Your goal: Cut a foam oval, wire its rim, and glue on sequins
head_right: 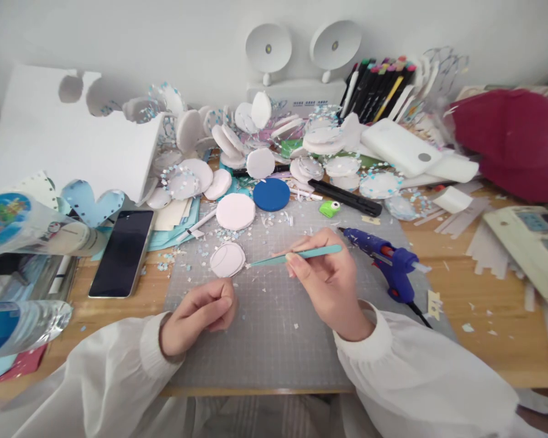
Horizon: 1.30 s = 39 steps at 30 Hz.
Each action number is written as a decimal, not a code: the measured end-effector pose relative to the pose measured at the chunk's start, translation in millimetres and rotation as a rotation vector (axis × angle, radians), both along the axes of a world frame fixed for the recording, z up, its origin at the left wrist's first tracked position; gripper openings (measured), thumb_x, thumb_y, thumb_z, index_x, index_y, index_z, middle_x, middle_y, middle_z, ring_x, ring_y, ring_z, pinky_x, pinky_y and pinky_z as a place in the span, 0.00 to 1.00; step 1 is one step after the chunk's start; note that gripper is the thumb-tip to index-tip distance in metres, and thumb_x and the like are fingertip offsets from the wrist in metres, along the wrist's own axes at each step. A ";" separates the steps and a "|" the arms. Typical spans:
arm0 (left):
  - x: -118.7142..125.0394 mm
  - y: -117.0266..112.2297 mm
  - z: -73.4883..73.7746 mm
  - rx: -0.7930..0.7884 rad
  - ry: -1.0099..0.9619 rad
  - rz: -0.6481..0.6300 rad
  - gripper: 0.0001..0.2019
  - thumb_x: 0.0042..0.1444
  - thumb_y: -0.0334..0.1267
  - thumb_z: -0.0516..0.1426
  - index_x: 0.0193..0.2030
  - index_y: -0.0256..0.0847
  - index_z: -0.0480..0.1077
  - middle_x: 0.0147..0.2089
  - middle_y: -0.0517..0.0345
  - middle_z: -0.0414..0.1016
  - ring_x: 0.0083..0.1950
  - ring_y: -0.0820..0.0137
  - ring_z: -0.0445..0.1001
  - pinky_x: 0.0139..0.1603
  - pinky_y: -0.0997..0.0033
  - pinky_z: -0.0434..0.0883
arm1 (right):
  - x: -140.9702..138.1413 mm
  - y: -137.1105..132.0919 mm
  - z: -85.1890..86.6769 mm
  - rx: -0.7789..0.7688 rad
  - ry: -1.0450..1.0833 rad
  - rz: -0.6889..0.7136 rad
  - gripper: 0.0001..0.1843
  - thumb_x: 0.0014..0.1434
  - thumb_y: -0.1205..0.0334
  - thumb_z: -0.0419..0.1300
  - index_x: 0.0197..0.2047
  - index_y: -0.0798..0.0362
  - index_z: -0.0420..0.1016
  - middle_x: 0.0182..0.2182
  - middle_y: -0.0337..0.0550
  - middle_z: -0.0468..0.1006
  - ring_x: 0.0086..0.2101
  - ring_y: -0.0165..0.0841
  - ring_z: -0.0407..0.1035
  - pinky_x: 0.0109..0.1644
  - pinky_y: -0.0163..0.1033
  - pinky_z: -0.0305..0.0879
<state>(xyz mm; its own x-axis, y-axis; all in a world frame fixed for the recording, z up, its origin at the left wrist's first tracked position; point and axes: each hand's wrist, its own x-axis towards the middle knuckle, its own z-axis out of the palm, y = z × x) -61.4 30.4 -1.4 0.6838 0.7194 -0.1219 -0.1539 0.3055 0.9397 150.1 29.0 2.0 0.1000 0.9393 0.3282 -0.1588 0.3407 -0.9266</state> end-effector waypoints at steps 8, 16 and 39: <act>2.6 -0.8 -1.2 0.012 0.022 0.053 0.19 0.59 0.51 0.55 0.26 0.40 0.56 0.16 0.70 0.57 0.16 0.81 0.50 0.20 0.77 0.50 | -10.0 -39.5 17.3 0.483 -0.646 -0.132 0.18 0.53 0.78 0.58 0.45 0.49 0.70 0.38 0.47 0.80 0.34 0.36 0.74 0.35 0.45 0.74; 6.5 -8.5 -3.8 -0.008 0.000 0.005 0.18 0.65 0.48 0.47 0.28 0.39 0.57 0.22 0.67 0.56 0.21 0.79 0.52 0.23 0.75 0.53 | -26.1 -60.8 24.3 0.717 -0.973 -0.258 0.13 0.53 0.80 0.57 0.37 0.54 0.72 0.34 0.48 0.82 0.30 0.31 0.72 0.30 0.38 0.75; 2.1 -8.0 -3.1 0.211 0.199 0.038 0.25 0.62 0.52 0.47 0.21 0.36 0.66 0.22 0.61 0.57 0.26 0.73 0.57 0.30 0.72 0.57 | 37.1 -76.4 1.6 0.553 -1.100 -0.695 0.10 0.46 0.73 0.63 0.31 0.50 0.70 0.30 0.41 0.69 0.28 0.32 0.66 0.31 0.39 0.63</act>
<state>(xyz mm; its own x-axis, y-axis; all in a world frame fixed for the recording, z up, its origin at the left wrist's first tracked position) -59.3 22.4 -4.5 0.6331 0.7681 -0.0956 0.0324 0.0971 0.9947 187.2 -47.4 3.6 -0.0622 0.5317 0.8447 0.8951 0.4041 -0.1885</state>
